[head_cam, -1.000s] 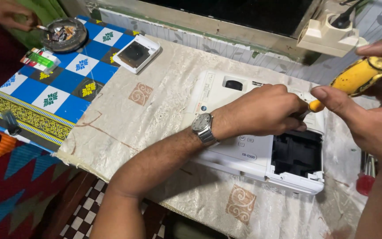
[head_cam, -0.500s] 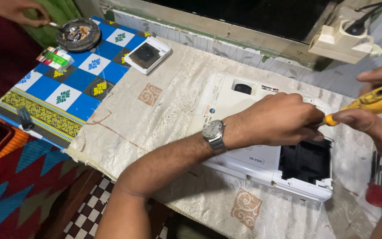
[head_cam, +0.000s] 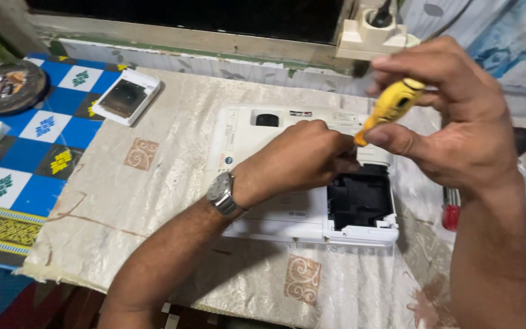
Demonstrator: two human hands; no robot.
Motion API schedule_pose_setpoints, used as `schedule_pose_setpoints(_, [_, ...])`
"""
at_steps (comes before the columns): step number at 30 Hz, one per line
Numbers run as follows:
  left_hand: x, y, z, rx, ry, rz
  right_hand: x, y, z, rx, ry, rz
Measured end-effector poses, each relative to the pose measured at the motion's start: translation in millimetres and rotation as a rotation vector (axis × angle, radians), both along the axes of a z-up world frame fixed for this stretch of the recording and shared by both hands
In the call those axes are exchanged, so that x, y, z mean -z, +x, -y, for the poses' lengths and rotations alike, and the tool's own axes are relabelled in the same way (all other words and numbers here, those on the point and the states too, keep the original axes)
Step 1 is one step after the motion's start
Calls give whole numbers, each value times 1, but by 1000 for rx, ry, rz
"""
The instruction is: Repairing an Epson projector by removing an internal module and then re-securing the base plate with multiple screws.
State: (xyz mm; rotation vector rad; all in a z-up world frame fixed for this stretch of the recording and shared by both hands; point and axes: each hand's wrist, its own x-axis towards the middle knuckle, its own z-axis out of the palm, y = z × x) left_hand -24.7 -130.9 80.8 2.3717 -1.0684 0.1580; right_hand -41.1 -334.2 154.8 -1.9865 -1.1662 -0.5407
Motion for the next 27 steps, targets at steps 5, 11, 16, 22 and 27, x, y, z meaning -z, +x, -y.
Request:
schedule_pose_setpoints(5, [-3,0,-5,112,46,-126,1,-13,-6,-129,165,-349])
schedule_pose_setpoints(11, [-1,0,-2,88,27,-84,8,5,-2,40,84,19])
schedule_pose_setpoints(16, [2,4,-7,127,68,-61,-3,-14,-9,-188,128,-299])
schedule_pose_setpoints(22, [6,3,-3,150,28,-145,2,-7,-5,-21,139,-194])
schedule_pose_setpoints(27, [13,2,3,105,54,21,4,-7,-11,24,86,-42])
